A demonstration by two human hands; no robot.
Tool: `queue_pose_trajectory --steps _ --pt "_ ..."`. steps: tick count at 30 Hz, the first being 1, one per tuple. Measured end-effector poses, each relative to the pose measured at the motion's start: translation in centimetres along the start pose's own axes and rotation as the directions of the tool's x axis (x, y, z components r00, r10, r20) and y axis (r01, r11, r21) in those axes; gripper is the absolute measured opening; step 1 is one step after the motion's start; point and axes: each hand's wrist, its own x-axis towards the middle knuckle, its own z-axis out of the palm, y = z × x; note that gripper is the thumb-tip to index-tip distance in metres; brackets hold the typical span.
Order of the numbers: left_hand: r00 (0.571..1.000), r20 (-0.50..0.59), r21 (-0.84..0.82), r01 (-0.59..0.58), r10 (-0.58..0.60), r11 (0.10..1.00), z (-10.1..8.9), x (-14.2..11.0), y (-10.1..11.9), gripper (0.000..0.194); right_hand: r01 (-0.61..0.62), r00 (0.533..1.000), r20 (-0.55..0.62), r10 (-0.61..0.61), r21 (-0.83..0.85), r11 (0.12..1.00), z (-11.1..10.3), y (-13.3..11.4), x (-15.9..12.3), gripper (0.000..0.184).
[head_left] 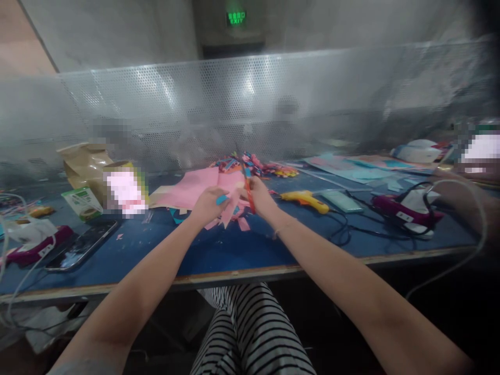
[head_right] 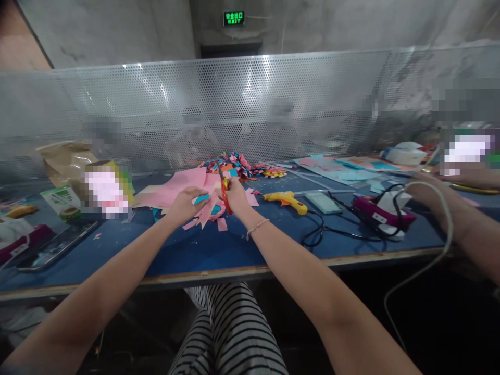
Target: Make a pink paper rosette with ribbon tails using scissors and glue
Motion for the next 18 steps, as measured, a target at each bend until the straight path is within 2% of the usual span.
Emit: queue_pose_trajectory --steps 4,8,13,18 --pt "0.994 0.071 -0.112 0.087 -0.079 0.99 0.2 -0.04 -0.06 0.017 -0.006 1.0 -0.028 0.006 0.005 1.0 0.04 0.01 0.02 0.036" --pt "0.98 0.059 -0.208 0.198 -0.19 0.958 0.2 -0.04 0.22 0.019 0.019 1.0 -0.014 -0.02 -0.06 0.998 0.26 0.19 0.03 0.035" --pt "0.96 0.061 -0.28 0.28 -0.273 0.918 0.27 -0.01 0.39 0.018 0.009 1.0 0.011 -0.008 -0.14 0.99 0.58 -0.37 -0.43 0.032" --pt "0.941 0.059 -0.289 0.334 -0.332 0.897 0.12 0.09 0.64 0.019 0.014 1.0 0.013 -0.013 -0.098 0.995 0.67 -0.34 -0.35 0.033"
